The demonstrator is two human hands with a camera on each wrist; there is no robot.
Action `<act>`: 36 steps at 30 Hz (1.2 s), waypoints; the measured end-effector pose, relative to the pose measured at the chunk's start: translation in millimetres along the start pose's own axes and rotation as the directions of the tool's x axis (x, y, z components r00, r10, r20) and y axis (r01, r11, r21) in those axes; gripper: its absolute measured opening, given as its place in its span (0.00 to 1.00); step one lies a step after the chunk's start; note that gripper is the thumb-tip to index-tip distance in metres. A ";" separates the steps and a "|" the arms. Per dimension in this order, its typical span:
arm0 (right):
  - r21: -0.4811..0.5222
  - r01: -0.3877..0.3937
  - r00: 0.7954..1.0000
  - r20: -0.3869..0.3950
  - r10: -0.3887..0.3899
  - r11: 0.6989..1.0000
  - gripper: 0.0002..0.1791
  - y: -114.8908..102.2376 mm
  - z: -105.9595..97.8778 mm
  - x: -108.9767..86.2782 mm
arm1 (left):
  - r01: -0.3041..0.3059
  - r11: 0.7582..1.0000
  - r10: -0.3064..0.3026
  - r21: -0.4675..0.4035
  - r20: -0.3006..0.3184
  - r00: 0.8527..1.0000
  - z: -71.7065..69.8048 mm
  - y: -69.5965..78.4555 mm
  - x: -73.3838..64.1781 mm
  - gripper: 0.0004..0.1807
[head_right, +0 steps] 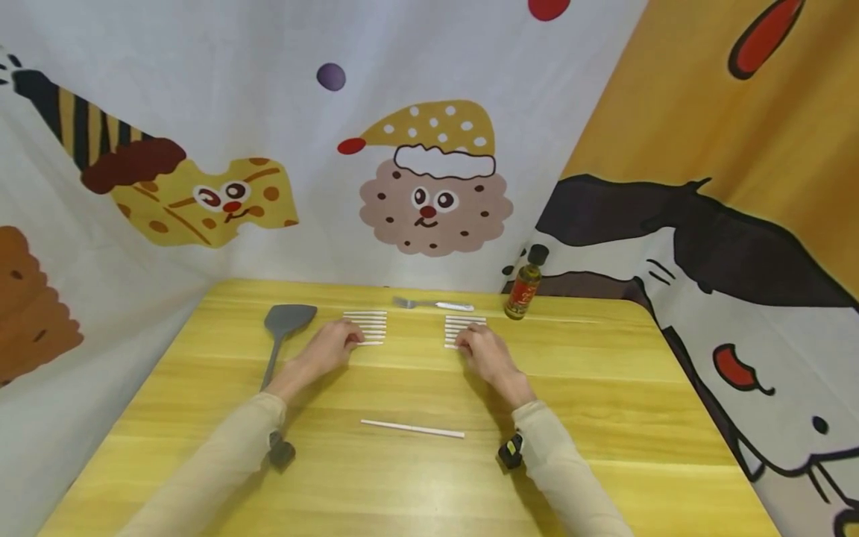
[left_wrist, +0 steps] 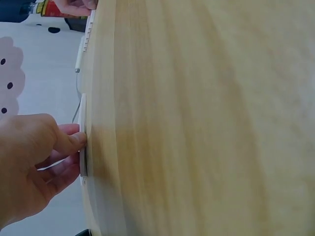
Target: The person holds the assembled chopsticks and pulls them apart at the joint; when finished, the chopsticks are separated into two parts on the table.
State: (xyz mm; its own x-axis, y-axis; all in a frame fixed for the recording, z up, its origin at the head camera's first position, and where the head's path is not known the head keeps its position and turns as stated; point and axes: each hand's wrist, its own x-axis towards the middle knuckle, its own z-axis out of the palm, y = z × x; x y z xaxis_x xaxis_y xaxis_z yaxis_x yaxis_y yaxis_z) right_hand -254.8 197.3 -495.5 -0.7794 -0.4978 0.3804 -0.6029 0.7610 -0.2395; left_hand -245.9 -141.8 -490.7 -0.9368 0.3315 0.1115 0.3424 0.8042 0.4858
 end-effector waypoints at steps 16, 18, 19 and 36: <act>-0.006 -0.034 0.999 0.008 0.034 0.999 0.06 -1.4 -0.4 2.9 | -0.009 1.000 0.009 -0.030 0.000 1.000 -2.8 -0.5 -0.8 0.10; -0.002 -0.043 0.999 0.007 0.043 0.999 0.06 -2.2 -0.9 2.6 | -0.016 1.000 0.016 -0.027 0.002 1.000 -2.5 -0.6 -1.0 0.10; 0.001 -0.047 0.999 0.005 0.047 0.999 0.06 -2.7 -1.2 2.3 | -0.020 0.999 0.020 -0.026 0.004 1.000 -2.2 -0.7 -1.0 0.10; 0.093 0.064 0.997 0.028 -0.067 0.994 0.10 -43.0 -26.8 -31.2 | -0.183 0.981 0.187 0.065 -0.055 0.981 -14.2 21.4 -28.1 0.06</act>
State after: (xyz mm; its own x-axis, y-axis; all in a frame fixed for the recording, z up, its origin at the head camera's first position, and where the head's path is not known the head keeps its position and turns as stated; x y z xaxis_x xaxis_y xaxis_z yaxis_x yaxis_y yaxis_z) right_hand -200.1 191.2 -473.2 -0.7417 -0.5592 0.3703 -0.6649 0.6856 -0.2964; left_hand -213.3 -140.9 -471.1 -0.8589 0.4483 0.2475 0.5120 0.7602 0.4000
